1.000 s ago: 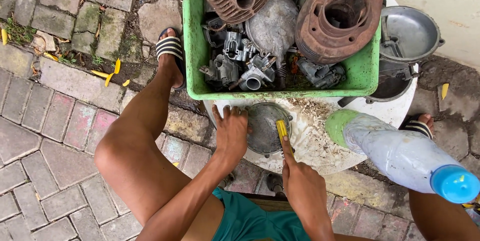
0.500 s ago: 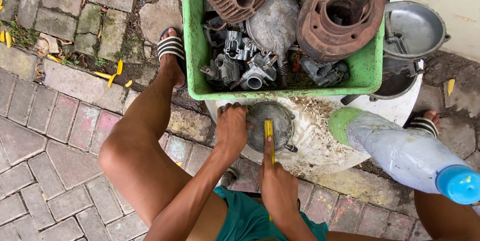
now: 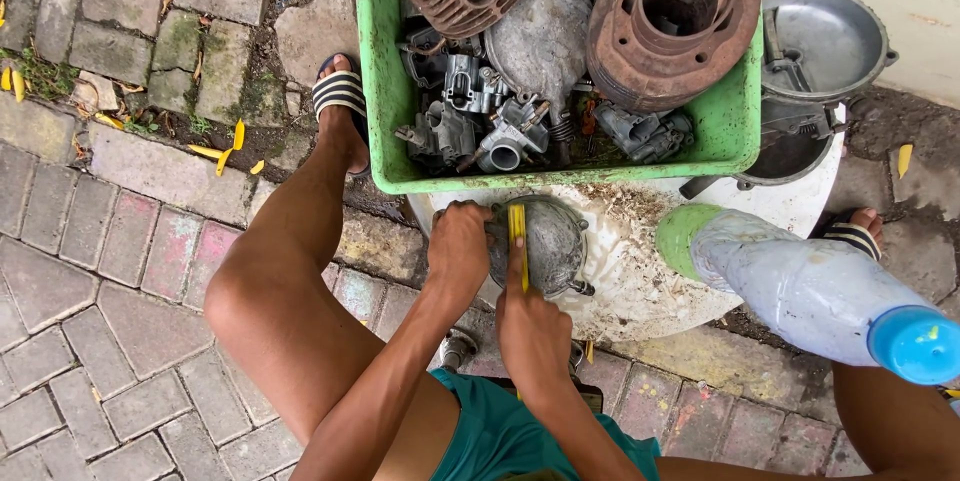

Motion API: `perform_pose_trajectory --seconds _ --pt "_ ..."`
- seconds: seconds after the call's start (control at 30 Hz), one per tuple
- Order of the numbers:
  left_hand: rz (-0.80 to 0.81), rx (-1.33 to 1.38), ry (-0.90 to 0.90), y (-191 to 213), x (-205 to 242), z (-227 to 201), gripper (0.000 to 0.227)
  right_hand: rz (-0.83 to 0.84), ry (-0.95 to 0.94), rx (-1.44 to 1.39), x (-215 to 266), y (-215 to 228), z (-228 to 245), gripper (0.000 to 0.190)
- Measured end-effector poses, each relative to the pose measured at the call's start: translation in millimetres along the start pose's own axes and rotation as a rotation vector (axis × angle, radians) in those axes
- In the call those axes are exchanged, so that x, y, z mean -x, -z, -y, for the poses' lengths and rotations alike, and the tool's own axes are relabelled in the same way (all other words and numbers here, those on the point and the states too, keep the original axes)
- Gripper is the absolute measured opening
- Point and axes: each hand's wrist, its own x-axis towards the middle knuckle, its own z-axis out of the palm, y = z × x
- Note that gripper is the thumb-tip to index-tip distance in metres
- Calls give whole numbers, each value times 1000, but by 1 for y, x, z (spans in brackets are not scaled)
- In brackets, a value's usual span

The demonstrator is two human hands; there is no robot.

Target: Cleaning a motorcycle engine part with a brush and cleaning fluid

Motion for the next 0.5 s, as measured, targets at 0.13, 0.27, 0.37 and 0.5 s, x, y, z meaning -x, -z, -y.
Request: perform_pose_trajectory --seconds 0.13,0.27,0.37,0.5 --pt "-3 -83 -15 -4 0 -1 56 -107 2 174 8 -13 1 78" --pt "36 -164 34 -2 -4 -4 53 -44 -5 23 44 -16 -21 69" --pt "24 -239 29 -3 -8 -4 53 -11 -59 -86 33 0 -37 65" --pt "-19 -213 26 -5 -1 -5 41 -80 -151 -113 13 18 -54 67"
